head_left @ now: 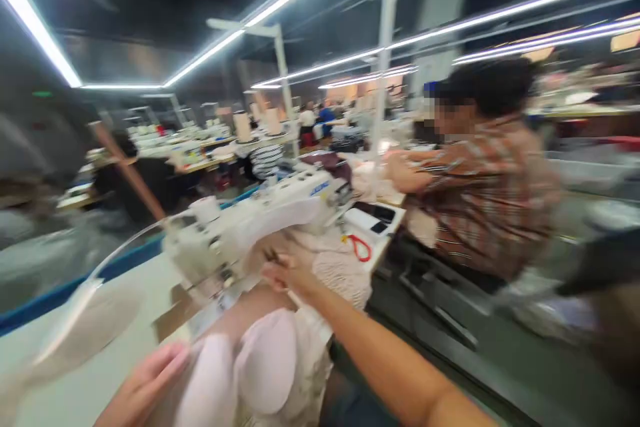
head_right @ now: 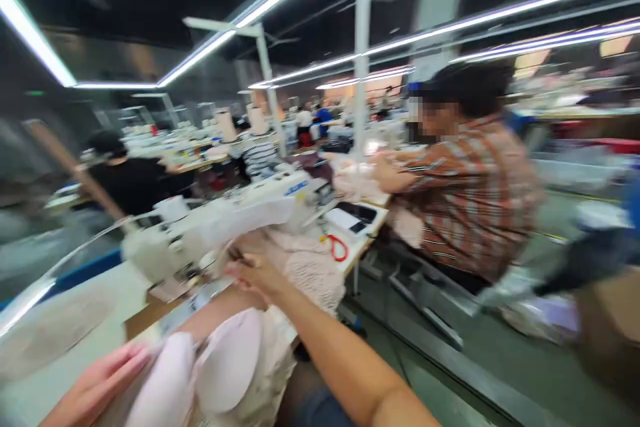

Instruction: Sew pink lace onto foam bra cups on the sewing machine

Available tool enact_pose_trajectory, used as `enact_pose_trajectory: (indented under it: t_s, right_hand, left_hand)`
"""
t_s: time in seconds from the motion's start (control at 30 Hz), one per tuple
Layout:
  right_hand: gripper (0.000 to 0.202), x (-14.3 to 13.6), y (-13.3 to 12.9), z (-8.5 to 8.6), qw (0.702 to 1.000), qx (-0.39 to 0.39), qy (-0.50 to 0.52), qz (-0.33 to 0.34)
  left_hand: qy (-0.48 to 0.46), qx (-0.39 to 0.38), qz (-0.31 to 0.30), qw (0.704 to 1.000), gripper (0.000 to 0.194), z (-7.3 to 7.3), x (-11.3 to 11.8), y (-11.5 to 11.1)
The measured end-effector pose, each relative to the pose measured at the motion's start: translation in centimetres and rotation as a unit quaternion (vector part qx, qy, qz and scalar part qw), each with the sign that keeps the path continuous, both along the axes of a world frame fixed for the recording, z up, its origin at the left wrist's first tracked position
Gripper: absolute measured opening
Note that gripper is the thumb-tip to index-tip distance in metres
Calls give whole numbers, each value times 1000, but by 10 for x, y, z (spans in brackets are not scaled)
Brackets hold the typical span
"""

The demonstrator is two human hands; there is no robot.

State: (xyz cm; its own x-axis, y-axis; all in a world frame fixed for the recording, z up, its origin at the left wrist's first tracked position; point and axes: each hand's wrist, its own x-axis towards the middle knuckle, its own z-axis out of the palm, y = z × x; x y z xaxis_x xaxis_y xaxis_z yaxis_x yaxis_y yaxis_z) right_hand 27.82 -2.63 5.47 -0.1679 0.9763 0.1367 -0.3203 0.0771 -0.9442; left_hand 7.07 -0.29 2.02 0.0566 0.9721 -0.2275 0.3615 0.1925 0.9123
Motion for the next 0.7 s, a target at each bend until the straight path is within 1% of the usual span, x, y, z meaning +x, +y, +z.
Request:
enact_pose_trajectory:
  t_s: [0.03, 0.07, 0.1, 0.13, 0.17, 0.23, 0.3, 0.33, 0.4, 0.5, 0.57, 0.7]
  right_hand:
    - [47, -6, -3, -8, 1000, -10, -14, 22]
    - [44, -11, -4, -14, 998, -18, -31, 43]
    - [41, -17, -3, -20, 997, -21, -48, 63]
    - [37, -23, 0, -24, 994, -22, -65, 84]
    - [33, -30, 3, -26, 991, -22, -83, 106]
    - [32, -45, 6, -27, 976, 10, -170, 136]
    - [33, -58, 6, -28, 952, 32, -246, 182]
    - [31, -63, 6, -29, 940, 33, -268, 210]
    - [28, -69, 8, -34, 931, 16, -271, 244]
    - [30, -72, 10, -43, 939, -7, -245, 241]
    - [29, -71, 11, -47, 943, -24, -228, 240]
    - [24, -70, 10, -48, 942, -43, -221, 249]
  left_hand:
    - [-2, -3, 25, 1000, 45, 3, -28, -16]
    - [-11, 0, 28, 1000, 49, 7, -50, -32]
    - [-33, 10, -58, 998, 50, 10, -65, -45]
    - [-62, 24, -97, 993, 53, 13, -75, -53]
    - [-90, 21, -130, 987, 51, 14, -81, -57]
    - [-136, 8, -153, 979, 48, 14, -83, -58]
    - [-170, -3, -163, 972, 44, 12, -80, -55]
    - [-182, -5, -166, 969, 43, 11, -78, -54]
    - [-198, -4, -172, 965, 41, 8, -78, -53]
    - [-206, -5, -179, 962, 37, 6, -84, -50]
    - [-191, -13, -182, 964, 36, 4, -90, -48]
    - [-157, -33, -167, 973, 36, 1, -98, -43]
